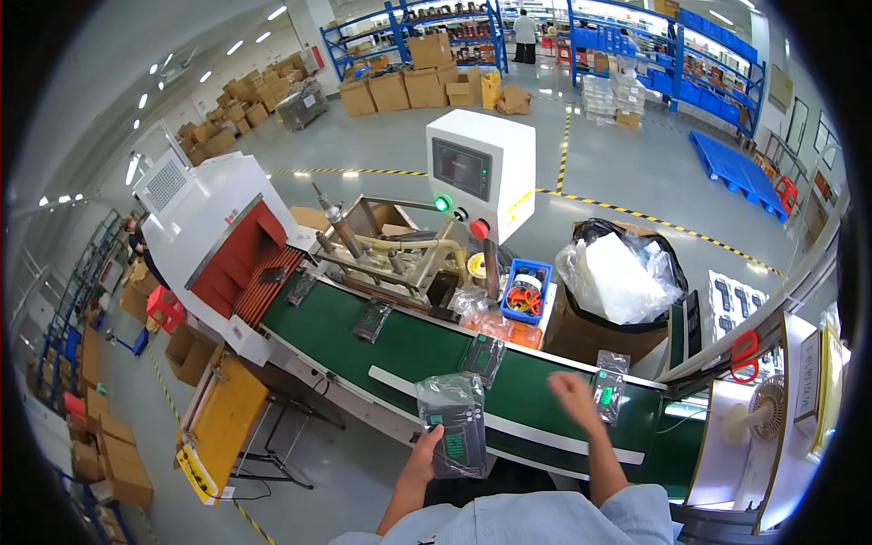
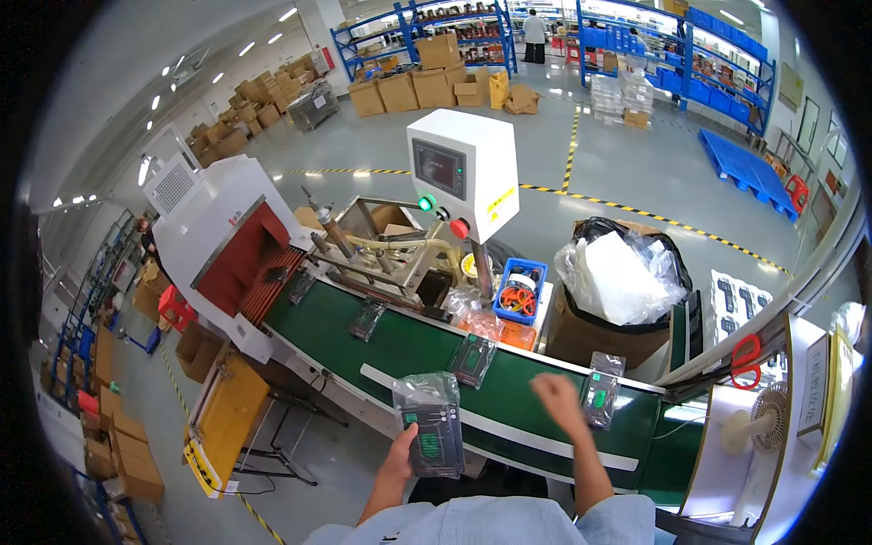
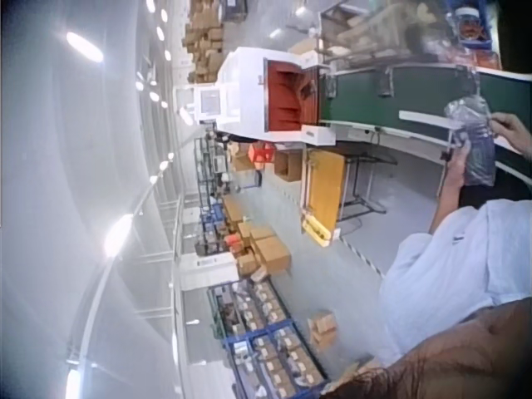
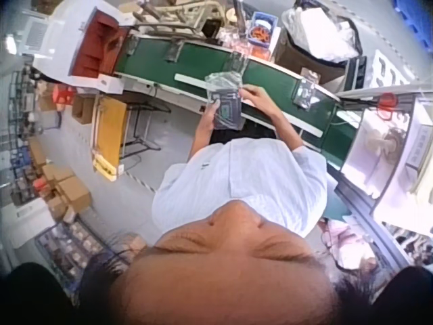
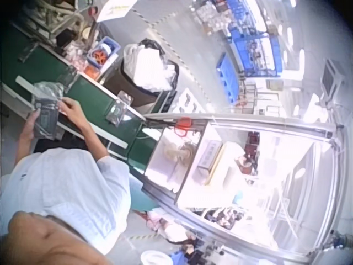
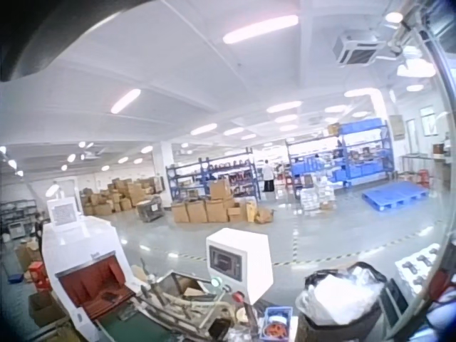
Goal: The person stands at a conveyor belt in a factory and repeatedly picks up small green electronic components. They place each component into a clear plastic bag and then set the bag onto the moving belt. The person continues this repetitive packaging process throughout the clip.
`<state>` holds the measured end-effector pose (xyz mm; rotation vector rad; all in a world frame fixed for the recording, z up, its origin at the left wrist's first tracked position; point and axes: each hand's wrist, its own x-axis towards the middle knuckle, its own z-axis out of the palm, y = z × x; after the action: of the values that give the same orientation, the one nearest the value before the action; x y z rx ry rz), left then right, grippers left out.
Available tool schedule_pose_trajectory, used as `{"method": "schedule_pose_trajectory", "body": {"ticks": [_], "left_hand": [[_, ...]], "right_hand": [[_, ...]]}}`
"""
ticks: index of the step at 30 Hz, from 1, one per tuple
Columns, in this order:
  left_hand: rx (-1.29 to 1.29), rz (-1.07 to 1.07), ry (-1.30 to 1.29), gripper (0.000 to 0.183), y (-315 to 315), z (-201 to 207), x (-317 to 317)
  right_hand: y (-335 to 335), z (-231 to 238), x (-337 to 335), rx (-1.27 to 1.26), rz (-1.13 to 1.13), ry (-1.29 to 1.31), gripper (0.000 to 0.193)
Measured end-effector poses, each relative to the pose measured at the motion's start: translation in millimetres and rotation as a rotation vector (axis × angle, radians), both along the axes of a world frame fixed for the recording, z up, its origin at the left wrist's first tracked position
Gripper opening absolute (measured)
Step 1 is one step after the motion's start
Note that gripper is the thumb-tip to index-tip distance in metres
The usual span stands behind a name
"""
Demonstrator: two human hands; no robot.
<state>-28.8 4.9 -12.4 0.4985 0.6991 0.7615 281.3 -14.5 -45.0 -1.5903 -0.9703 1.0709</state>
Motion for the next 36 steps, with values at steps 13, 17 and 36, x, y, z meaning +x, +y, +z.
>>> {"method": "schedule_pose_trajectory", "body": {"ticks": [13,17,36], "left_hand": [[0.082,-0.167,0.083,0.044,-6,2,8],[0.065,-0.129,0.027,0.047,-7,-4,4],[0.102,0.09,-0.018,0.044,13,15,19]], "right_hand": [[29,47,-72,0.153,0.109,0.533,0.016],[25,45,-68,0.056,0.122,0.486,0.023],[-22,45,-64,-0.027,0.457,0.115,0.022]]}}
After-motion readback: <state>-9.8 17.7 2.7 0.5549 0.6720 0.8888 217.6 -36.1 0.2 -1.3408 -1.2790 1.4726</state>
